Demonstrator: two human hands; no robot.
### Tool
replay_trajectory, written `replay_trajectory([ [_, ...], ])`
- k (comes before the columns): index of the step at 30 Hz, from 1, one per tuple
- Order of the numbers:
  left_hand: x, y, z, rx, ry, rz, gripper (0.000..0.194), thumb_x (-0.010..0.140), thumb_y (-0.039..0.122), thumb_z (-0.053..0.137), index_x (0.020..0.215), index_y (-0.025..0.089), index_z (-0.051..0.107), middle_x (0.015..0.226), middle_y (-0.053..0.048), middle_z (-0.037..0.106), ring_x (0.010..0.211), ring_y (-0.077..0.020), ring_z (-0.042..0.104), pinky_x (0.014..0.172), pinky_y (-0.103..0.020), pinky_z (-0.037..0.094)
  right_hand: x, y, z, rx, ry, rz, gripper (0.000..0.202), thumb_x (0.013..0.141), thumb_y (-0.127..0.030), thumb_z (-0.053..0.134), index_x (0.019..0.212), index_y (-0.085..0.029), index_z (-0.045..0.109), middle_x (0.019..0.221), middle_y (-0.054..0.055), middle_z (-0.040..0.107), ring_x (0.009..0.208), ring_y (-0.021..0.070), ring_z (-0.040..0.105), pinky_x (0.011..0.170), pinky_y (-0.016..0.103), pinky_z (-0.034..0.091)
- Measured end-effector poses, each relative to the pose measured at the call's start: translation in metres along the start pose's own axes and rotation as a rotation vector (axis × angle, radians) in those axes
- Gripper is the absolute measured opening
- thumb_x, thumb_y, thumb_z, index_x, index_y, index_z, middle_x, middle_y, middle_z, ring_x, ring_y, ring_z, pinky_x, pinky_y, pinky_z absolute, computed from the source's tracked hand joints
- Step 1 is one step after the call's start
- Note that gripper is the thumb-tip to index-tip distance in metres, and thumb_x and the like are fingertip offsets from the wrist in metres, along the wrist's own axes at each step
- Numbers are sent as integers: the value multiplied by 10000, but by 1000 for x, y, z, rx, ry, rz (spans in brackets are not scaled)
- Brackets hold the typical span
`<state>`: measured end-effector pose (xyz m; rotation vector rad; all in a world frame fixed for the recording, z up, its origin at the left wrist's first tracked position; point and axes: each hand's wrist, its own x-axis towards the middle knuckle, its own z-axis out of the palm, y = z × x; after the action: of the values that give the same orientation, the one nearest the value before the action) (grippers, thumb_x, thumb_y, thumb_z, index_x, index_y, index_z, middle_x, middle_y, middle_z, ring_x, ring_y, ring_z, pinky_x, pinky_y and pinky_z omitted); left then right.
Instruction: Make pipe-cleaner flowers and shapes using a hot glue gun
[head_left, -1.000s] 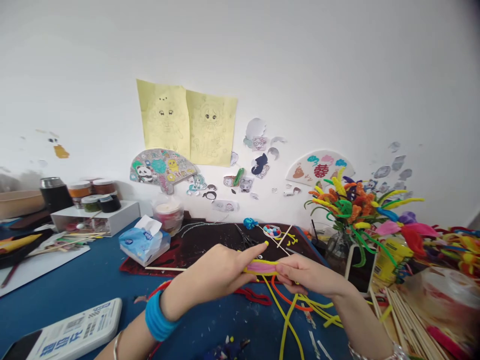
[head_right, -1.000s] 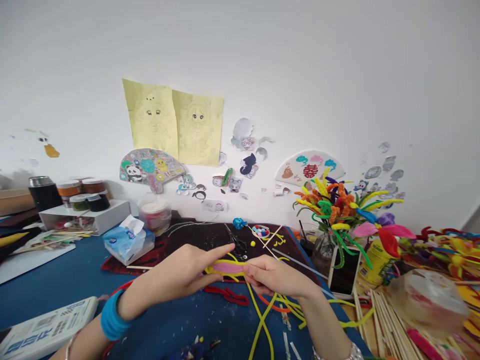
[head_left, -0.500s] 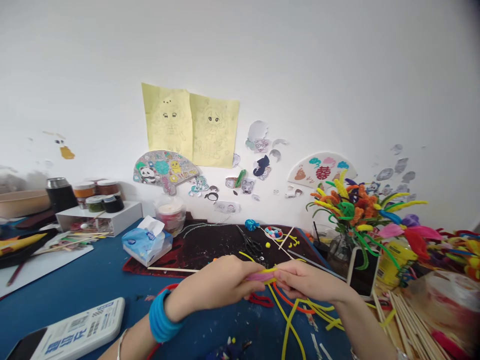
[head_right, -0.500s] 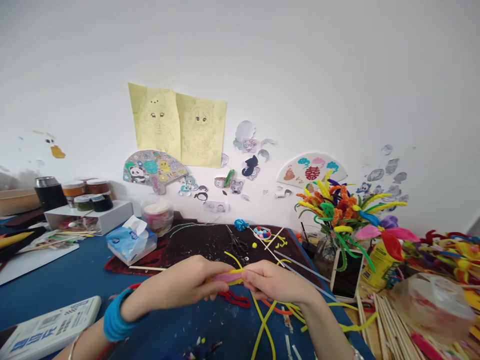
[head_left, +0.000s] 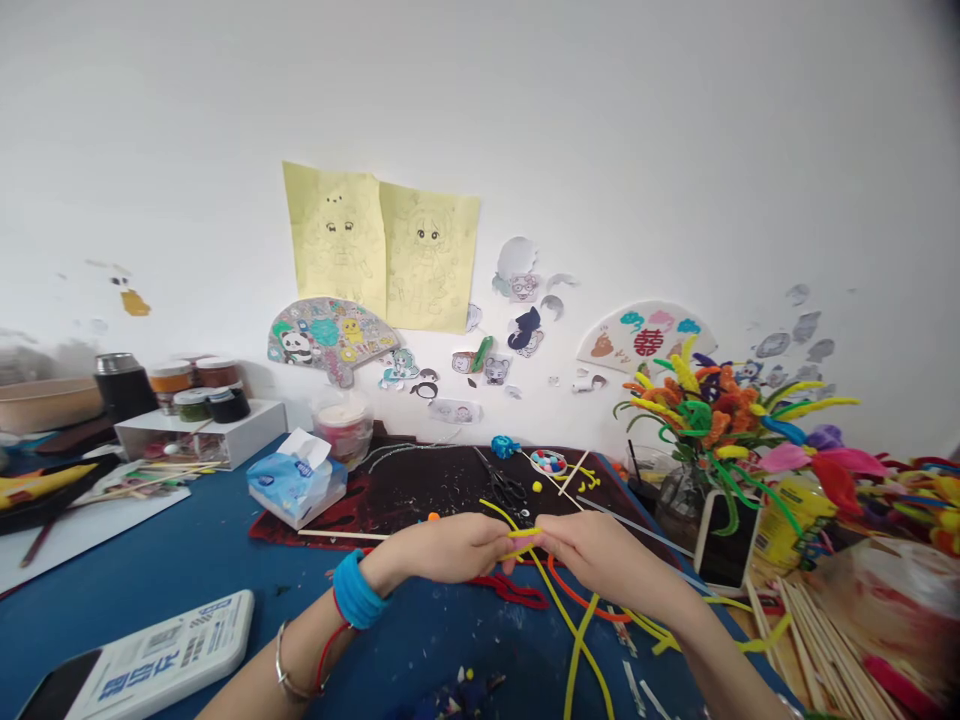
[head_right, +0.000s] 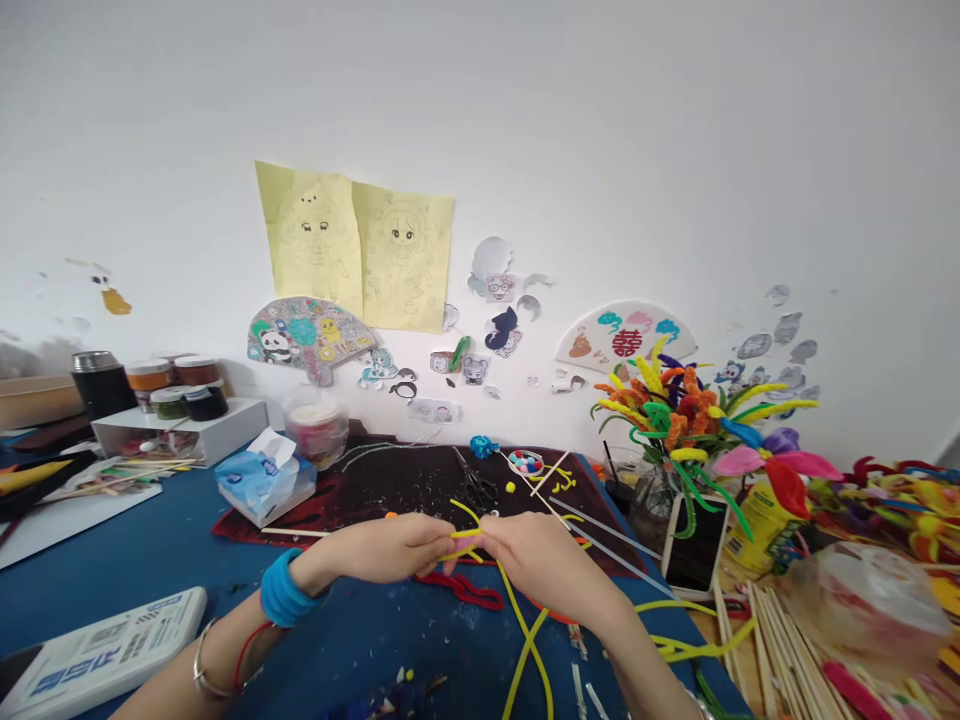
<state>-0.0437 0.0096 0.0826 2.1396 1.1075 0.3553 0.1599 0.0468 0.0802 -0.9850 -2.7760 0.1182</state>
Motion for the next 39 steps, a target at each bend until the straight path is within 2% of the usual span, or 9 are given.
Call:
replay_trajectory([
  [3, 3, -2, 7, -106, -131, -20, 280, 904, 355, 309, 859, 169, 512, 636, 31, 430, 523, -84, 424, 508, -208, 362, -1, -1, 3, 13, -42, -49, 323, 941, -322, 301, 701, -199, 480, 620, -13, 548, 557, 127, 474, 513, 237, 195],
  [9, 13, -7, 22, -519, -114, -143, 357, 862, 520, 367, 865, 181, 478, 643, 51, 384, 486, -64, 383, 491, -220, 398, -3, -3, -3, 182, -75, 0, 338, 952, -336, 283, 757, -204, 526, 668, -18, 570, 592, 124, 492, 543, 225, 264],
  [13, 13, -7, 20, -825, -237, -111, 415, 809, 595, 435, 831, 183, 482, 581, 78, 266, 446, -43, 232, 435, -179, 236, -5, 0, -14, 349, -63, -67, 367, 961, -317, 250, 776, -199, 545, 761, -6, 602, 676, 129, 519, 637, 229, 342],
  [16, 13, -5, 19, -946, -224, -99, 411, 792, 583, 480, 821, 174, 495, 585, 79, 226, 447, -41, 178, 428, -189, 139, -7, 13, -18, 378, 56, -42, 343, 955, -337, 263, 839, -202, 556, 823, 14, 605, 750, 154, 531, 695, 254, 369],
  [21, 15, -2, 20, -886, -115, -118, 454, 777, 622, 462, 800, 169, 496, 561, 85, 259, 424, -37, 192, 414, -193, 181, -12, 39, -25, 360, 378, 139, 331, 937, -393, 290, 924, -198, 558, 850, 52, 595, 782, 190, 531, 719, 304, 394],
  [24, 15, -2, 21, -822, -54, -94, 468, 775, 633, 451, 815, 169, 496, 552, 88, 290, 421, -35, 237, 426, -190, 252, -16, 39, -30, 348, 481, 132, 333, 934, -393, 303, 919, -196, 571, 859, 71, 594, 796, 199, 535, 728, 315, 408],
  [30, 16, -4, 20, -822, -17, -42, 430, 786, 598, 471, 841, 171, 484, 551, 93, 283, 425, -36, 250, 429, -184, 259, -15, 20, -28, 220, 296, -157, 177, 892, -304, 468, 927, -218, 619, 939, 65, 610, 921, 207, 525, 835, 345, 401],
  [35, 16, -8, 18, -836, -25, -18, 383, 815, 564, 454, 818, 181, 460, 559, 94, 252, 425, -32, 207, 416, -176, 202, -12, 14, -21, 112, 300, -232, 188, 911, -231, 430, 900, -199, 615, 830, 66, 600, 801, 191, 513, 750, 345, 421],
  [39, 15, -10, 17, -734, -16, -52, 361, 813, 542, 466, 824, 182, 485, 577, 81, 303, 424, -35, 265, 412, -178, 259, -15, 6, -21, 25, 292, -313, 248, 904, -99, 350, 932, -172, 585, 866, 76, 557, 826, 188, 486, 751, 341, 416],
])
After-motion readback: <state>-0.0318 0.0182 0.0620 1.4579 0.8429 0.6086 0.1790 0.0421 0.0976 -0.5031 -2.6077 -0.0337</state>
